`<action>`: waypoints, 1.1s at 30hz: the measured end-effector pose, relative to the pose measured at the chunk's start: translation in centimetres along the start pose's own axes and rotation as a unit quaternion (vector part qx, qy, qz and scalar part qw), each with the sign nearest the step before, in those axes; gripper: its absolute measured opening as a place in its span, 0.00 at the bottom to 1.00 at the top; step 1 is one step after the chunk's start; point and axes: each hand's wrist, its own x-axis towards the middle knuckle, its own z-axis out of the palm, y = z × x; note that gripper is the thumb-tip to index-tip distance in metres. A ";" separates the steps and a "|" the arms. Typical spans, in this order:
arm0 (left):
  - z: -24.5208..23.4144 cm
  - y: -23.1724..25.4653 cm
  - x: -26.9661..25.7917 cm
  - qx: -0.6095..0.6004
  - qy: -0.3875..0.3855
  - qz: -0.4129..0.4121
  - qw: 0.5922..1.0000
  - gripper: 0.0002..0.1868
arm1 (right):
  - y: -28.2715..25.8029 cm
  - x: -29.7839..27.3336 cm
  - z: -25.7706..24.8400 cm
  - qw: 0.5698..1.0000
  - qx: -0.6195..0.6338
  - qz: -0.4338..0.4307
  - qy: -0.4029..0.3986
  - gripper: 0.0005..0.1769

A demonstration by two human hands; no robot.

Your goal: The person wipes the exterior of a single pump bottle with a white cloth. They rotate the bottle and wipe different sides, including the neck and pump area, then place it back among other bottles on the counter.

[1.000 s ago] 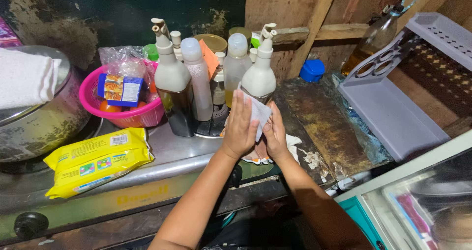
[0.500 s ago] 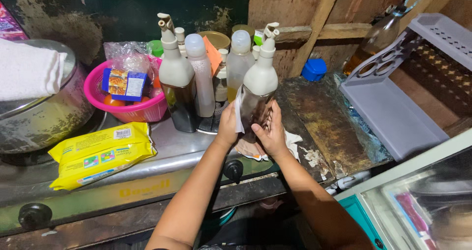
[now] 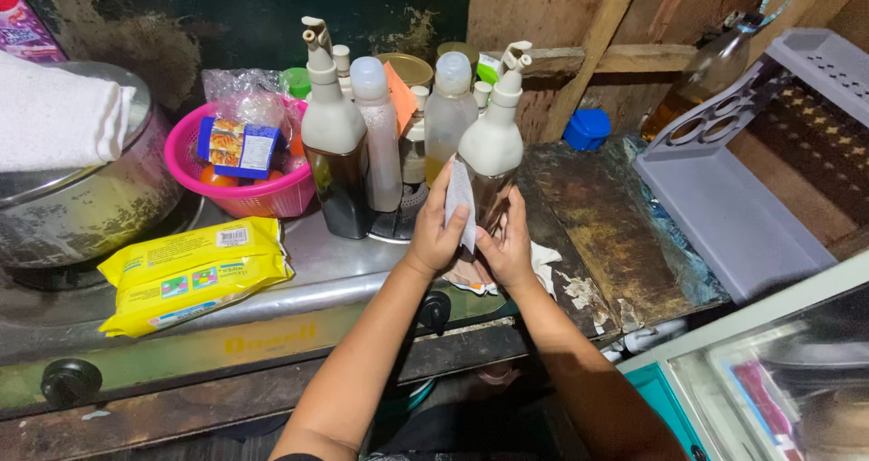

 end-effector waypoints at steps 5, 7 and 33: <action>-0.1 -0.2 0.4 -0.080 -0.018 -0.056 0.995 0.35 | -0.7 0.2 0.1 1.000 0.000 0.011 0.003 0.52; 0.0 -1.0 0.3 -0.119 -0.025 -0.073 0.990 0.35 | -1.3 0.3 0.3 1.000 -0.007 0.008 0.003 0.51; 1.2 0.5 -0.4 0.257 0.005 0.206 0.944 0.31 | -1.7 0.3 0.2 0.996 -0.073 -0.046 0.000 0.50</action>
